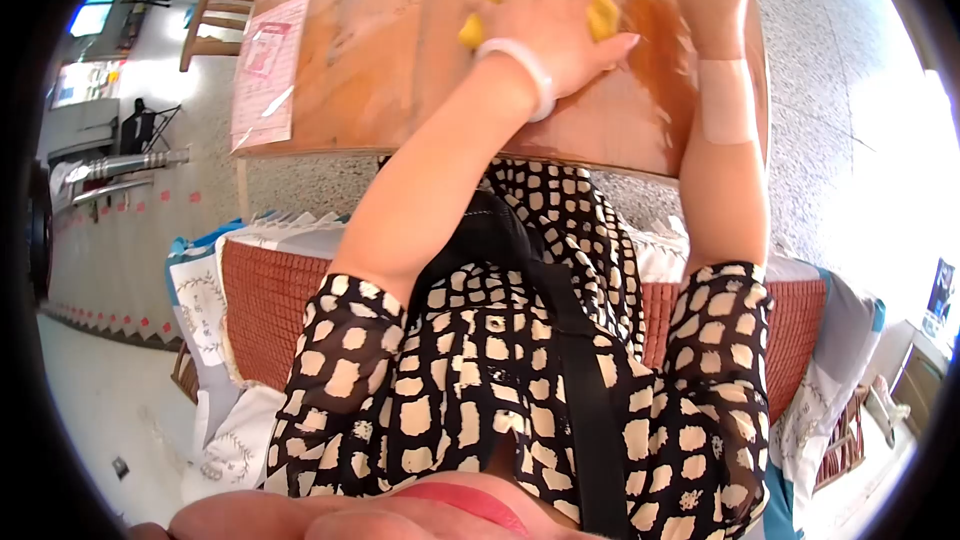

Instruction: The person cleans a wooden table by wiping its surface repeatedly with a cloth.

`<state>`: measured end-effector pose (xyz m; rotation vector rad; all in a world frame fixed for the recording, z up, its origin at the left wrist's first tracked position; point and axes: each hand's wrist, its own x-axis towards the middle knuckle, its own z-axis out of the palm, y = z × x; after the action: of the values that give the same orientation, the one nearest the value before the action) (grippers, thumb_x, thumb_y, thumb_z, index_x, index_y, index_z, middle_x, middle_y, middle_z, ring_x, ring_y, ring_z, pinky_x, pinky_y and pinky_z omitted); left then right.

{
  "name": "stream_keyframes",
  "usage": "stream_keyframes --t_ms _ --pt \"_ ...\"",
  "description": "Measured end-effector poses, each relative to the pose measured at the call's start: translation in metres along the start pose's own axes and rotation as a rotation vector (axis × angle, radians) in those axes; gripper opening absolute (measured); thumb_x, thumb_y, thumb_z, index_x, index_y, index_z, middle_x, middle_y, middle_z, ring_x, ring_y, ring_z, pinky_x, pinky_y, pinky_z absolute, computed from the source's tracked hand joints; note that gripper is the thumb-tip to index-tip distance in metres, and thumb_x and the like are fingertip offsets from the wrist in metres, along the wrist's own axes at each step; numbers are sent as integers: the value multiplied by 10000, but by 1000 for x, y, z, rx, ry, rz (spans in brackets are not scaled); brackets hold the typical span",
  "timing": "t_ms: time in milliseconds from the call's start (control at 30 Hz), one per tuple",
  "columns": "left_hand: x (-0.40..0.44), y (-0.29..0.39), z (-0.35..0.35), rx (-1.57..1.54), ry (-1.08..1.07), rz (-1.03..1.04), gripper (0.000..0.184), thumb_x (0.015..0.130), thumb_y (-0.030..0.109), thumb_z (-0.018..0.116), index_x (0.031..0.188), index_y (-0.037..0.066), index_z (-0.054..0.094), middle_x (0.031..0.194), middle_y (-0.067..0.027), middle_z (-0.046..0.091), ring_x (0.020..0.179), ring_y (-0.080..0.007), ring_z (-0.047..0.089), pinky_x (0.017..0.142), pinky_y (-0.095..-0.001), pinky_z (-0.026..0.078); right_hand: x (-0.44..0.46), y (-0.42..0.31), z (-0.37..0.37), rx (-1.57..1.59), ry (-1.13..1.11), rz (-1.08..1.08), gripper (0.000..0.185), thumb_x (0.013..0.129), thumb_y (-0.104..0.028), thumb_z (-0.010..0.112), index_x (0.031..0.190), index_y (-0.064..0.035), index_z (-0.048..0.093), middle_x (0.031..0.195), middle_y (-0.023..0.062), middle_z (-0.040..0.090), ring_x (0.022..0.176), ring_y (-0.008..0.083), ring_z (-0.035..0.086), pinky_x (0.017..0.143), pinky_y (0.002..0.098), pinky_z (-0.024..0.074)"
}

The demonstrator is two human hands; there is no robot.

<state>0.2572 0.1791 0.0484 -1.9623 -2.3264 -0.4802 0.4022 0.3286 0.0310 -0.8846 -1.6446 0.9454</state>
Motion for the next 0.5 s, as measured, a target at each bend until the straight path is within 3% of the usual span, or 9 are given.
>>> stream_keyframes --t_ms 33,133,200,267,300,367,433,500 --pt "7 -4 2 -69 -34 7 707 830 566 546 1413 208 365 1461 -294 293 1339 -553 216 1029 -690 203 2 6 -1 31 -5 43 232 927 -129 566 1058 31 669 1050 73 684 967 164 645 873 265 484" --pt "27 -26 0 -1 -69 72 657 806 478 569 1392 236 400 1475 -227 321 1361 -494 232 1078 -612 220 4 3 0 31 -16 98 240 925 -136 564 1072 22 669 1046 87 686 968 175 649 874 280 489" --pt "26 -43 -25 130 13 15 424 800 378 577 1145 133 560 1290 -205 494 1240 -403 409 984 -513 370 2 5 1 -11 -40 98 246 928 -143 558 1072 23 669 1048 91 687 968 175 649 878 285 490" --pt "32 -92 -34 130 -101 23 448 793 376 575 1188 169 541 1339 -185 461 1264 -386 408 1012 -496 362 -3 -6 7 -74 -54 103 246 927 -147 561 1071 21 670 1046 90 687 966 171 648 882 283 489" --pt "34 -132 -25 66 -263 61 603 790 425 569 1354 256 441 1479 -177 341 1348 -414 320 1088 -529 279 -5 -11 10 -103 -59 109 246 926 -148 563 1070 20 670 1045 89 687 965 170 648 884 281 488" --pt "10 -191 -25 186 -40 66 547 762 361 601 1283 231 499 1328 -212 500 1137 -408 532 979 -457 413 -9 -14 13 -99 -79 101 247 926 -155 566 1069 17 672 1038 83 688 962 163 647 885 275 486" --pt "9 -225 -50 163 -183 -129 511 761 340 607 1250 214 527 1321 -203 506 1133 -397 535 974 -449 419 -11 -17 16 -122 -90 99 247 927 -161 568 1068 12 674 1028 75 688 954 153 645 881 267 484" --pt "28 -285 -41 139 -158 -182 553 784 441 553 1313 292 488 1389 -164 464 1256 -370 457 1041 -429 374 -14 -22 22 -168 -107 104 247 929 -167 568 1067 6 676 1016 65 689 939 141 643 872 258 482"
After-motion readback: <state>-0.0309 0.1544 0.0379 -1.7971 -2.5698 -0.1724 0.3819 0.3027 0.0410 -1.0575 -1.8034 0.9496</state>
